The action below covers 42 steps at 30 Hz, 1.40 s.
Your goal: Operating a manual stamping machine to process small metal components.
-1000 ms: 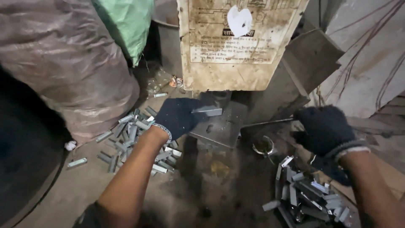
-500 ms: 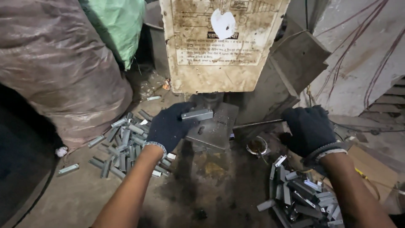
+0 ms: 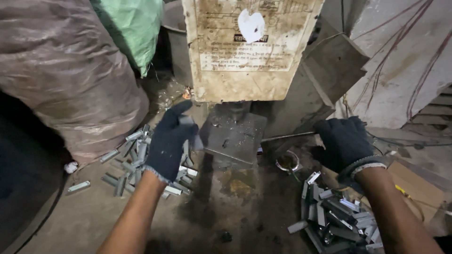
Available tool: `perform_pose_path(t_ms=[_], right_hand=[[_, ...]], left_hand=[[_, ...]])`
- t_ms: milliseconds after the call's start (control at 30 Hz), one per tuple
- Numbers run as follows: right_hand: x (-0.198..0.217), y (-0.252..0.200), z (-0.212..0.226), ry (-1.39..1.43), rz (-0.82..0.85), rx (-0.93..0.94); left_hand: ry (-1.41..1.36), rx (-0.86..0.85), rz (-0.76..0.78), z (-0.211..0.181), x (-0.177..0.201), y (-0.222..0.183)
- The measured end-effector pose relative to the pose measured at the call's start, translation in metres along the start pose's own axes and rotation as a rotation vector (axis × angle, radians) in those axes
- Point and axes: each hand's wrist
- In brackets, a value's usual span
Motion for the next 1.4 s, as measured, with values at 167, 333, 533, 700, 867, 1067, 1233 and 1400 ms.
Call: perform_pose_path(t_ms=[167, 333, 533, 700, 867, 1067, 1233, 1400], right_hand=[[-0.008, 0.002, 0.002, 0.017, -0.062, 0.004], [-0.012, 0.005, 0.004, 0.005, -0.075, -0.002], [-0.050, 0.010, 0.000, -0.051, 0.056, -0.063], [-0.104, 0.010, 0.000, -0.002, 0.139, -0.064], [-0.113, 0.016, 0.008, -0.020, 0.132, -0.104], [-0.111, 0.025, 0.024, -0.031, 0.215, -0.168], [-0.163, 0.032, 0.015, 0.069, 0.237, -0.219], [-0.162, 0.031, 0.026, 0.161, 0.204, -0.203]], left_hand=[[0.703, -0.149, -0.087, -0.017, -0.042, -0.002], [1.128, -0.277, -0.089, 0.002, -0.077, 0.009], [1.144, -0.308, -0.131, -0.004, -0.079, 0.011], [0.920, -0.241, 0.032, -0.020, -0.070, 0.011], [1.075, -0.169, 0.014, -0.014, -0.056, 0.021], [1.117, -0.138, 0.031, -0.013, -0.054, 0.022], [1.123, -0.240, 0.017, -0.021, -0.064, 0.015], [1.095, -0.193, -0.189, -0.017, -0.079, -0.001]])
Point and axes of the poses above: each hand's wrist, its own y-axis towards the middle knuckle, its own x-axis out of the back of the hand, z = x × y, and after that the axes turned 4 degrees about x, right-handed
